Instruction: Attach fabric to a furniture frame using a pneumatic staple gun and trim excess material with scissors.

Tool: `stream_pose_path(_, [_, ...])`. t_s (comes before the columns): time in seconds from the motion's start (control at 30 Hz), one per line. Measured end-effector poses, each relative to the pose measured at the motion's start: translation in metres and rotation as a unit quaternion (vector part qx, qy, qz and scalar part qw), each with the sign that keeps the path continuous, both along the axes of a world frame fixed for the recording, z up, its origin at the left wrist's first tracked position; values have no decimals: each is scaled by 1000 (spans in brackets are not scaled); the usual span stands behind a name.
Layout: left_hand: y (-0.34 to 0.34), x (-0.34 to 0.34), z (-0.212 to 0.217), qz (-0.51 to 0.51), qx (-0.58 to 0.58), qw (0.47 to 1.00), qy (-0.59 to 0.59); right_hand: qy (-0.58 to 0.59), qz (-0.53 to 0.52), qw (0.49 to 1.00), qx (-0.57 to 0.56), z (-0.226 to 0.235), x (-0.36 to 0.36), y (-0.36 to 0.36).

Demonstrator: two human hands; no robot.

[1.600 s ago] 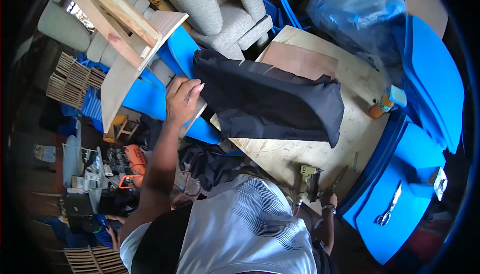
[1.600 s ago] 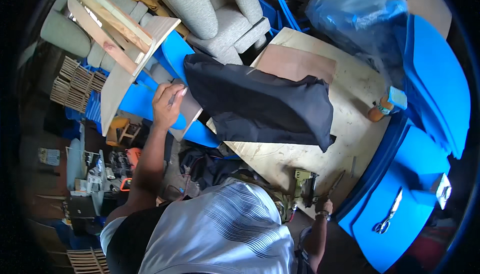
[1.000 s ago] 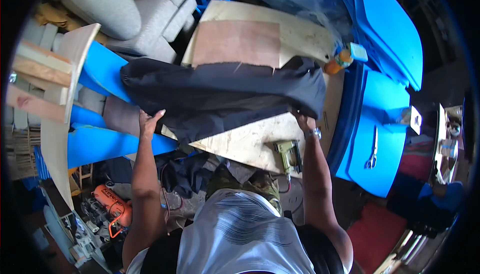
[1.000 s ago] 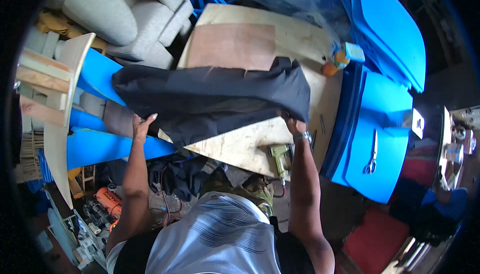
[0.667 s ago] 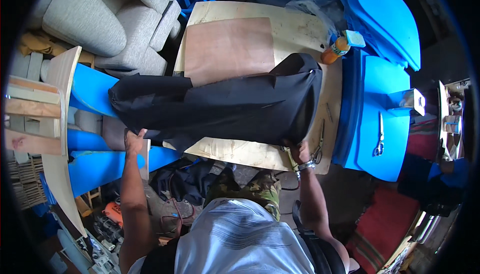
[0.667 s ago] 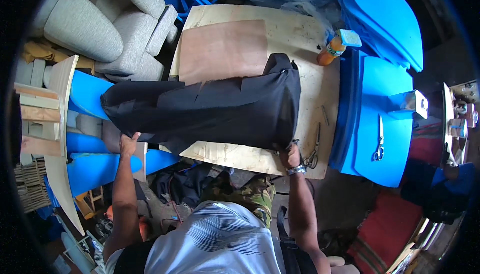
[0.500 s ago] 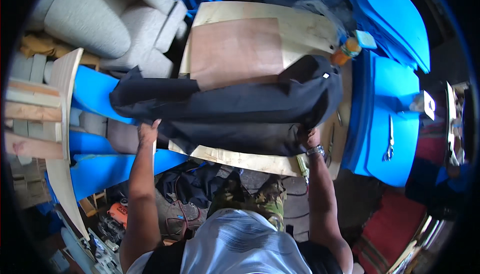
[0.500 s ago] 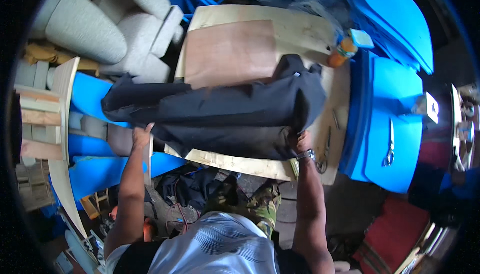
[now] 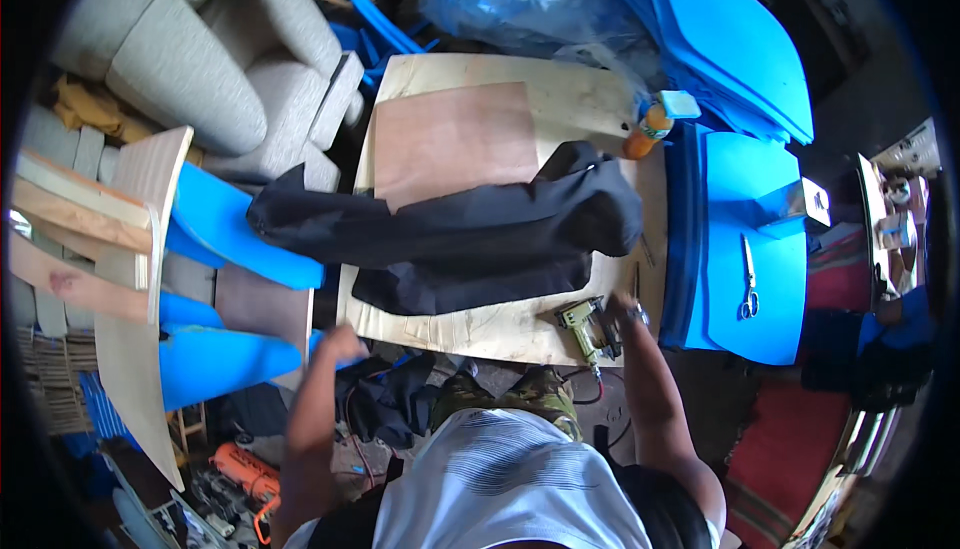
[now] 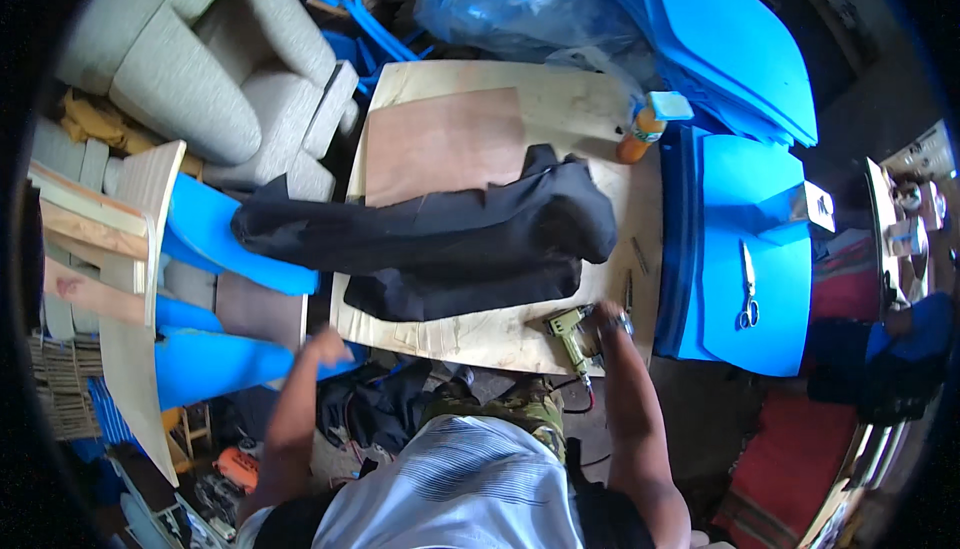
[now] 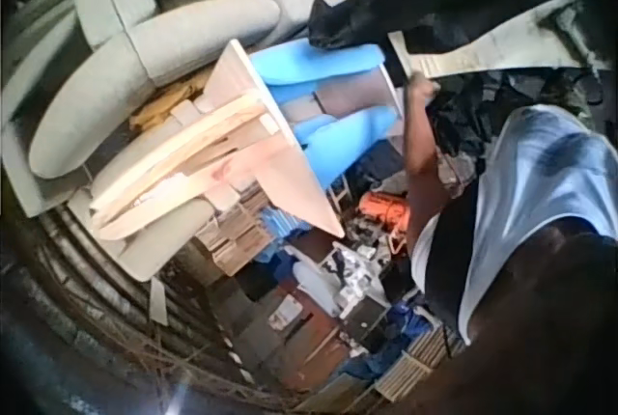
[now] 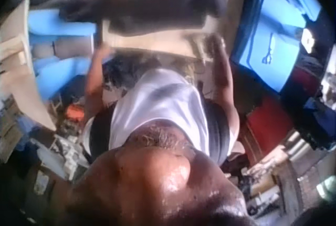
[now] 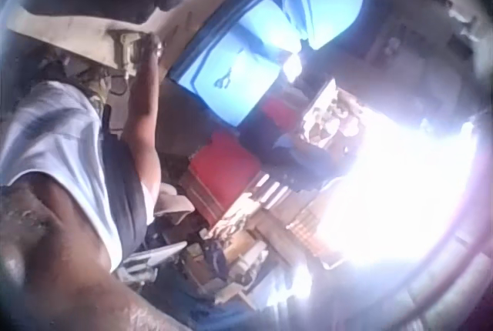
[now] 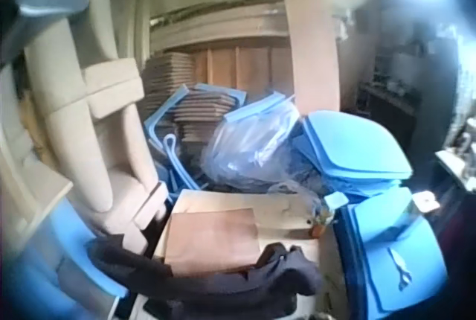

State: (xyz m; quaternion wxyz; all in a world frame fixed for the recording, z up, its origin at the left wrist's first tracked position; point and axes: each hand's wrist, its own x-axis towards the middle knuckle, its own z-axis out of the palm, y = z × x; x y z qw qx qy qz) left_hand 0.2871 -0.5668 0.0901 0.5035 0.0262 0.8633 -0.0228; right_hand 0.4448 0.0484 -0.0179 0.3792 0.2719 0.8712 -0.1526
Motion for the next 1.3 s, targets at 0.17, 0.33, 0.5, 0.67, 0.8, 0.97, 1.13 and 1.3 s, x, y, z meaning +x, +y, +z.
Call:
stream_pose_path(0.17, [159,110,145,151,450,880,12,314,91,918,-226,184,63,-13])
stream_pose_path(0.33, [308,53,266,-142,557,651,495,703,216,656,-171,348,-48,-15])
stream_pose_path(0.5, [350,28,312,-156,433,611,644,701,313,611,-194,384,-123,-7])
stream_pose_path(0.67, [359,-22,320,-37,383,847,367,636,318,667,-222,381,-140,-6])
stream_pose_path(0.8, [357,-13,306,-11,461,808,366,638,367,630,-248,380,-144,-7])
stream_pose_path(0.97, [361,3,309,-64,474,732,484,648,376,608,-263,374,-152,-3])
stream_pose_path(1.13, [361,3,294,-36,489,734,470,638,382,618,-255,371,-158,-3])
stream_pose_path(1.3, [368,7,288,27,545,715,437,606,372,638,-295,370,-159,-6])
